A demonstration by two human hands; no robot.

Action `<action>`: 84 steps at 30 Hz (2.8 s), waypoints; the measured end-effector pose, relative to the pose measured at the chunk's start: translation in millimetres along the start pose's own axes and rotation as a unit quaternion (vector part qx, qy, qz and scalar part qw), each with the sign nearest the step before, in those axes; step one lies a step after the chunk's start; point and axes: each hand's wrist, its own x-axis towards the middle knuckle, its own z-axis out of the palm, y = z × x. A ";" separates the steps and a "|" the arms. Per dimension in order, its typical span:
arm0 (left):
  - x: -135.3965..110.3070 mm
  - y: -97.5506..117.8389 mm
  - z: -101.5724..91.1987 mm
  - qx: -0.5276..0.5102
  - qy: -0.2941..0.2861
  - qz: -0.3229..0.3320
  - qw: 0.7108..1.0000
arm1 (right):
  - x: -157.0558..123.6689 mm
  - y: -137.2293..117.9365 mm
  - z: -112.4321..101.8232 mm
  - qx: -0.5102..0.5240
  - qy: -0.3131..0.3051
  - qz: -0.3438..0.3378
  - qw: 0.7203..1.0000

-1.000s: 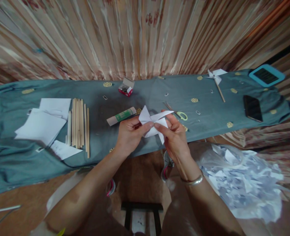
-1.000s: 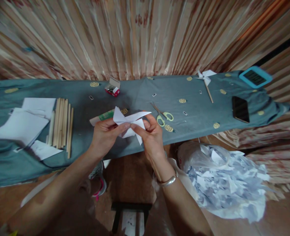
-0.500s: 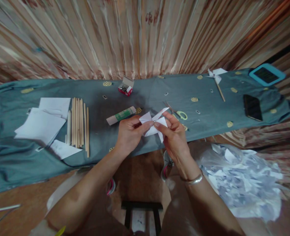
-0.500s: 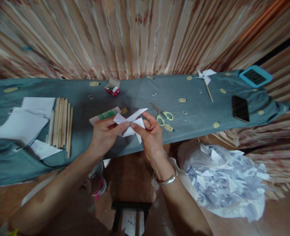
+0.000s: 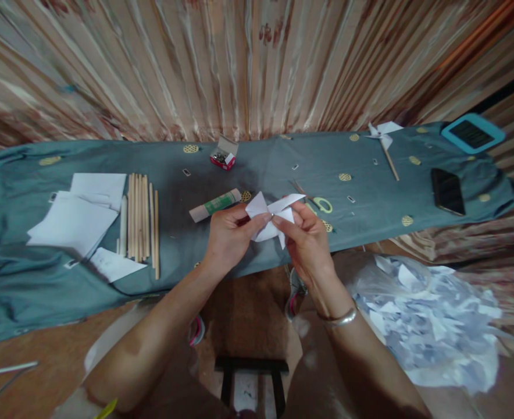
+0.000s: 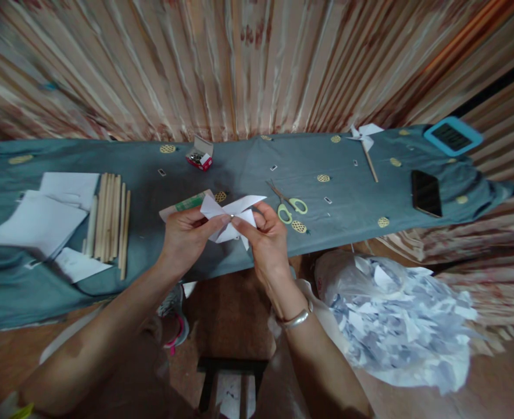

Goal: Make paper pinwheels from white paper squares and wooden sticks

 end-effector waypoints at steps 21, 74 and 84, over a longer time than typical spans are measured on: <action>0.4 -2.8 0.7 -0.101 -0.022 -0.086 0.991 | 2.5 -3.5 -1.8 0.000 -0.025 -0.002 1.000; 26.4 -2.2 -91.6 0.068 0.134 0.030 0.988 | 17.4 12.6 0.2 0.003 -0.009 0.031 0.999; 32.9 -17.6 -142.4 0.257 0.157 0.064 0.951 | 18.6 15.2 8.1 0.011 -0.031 0.034 0.999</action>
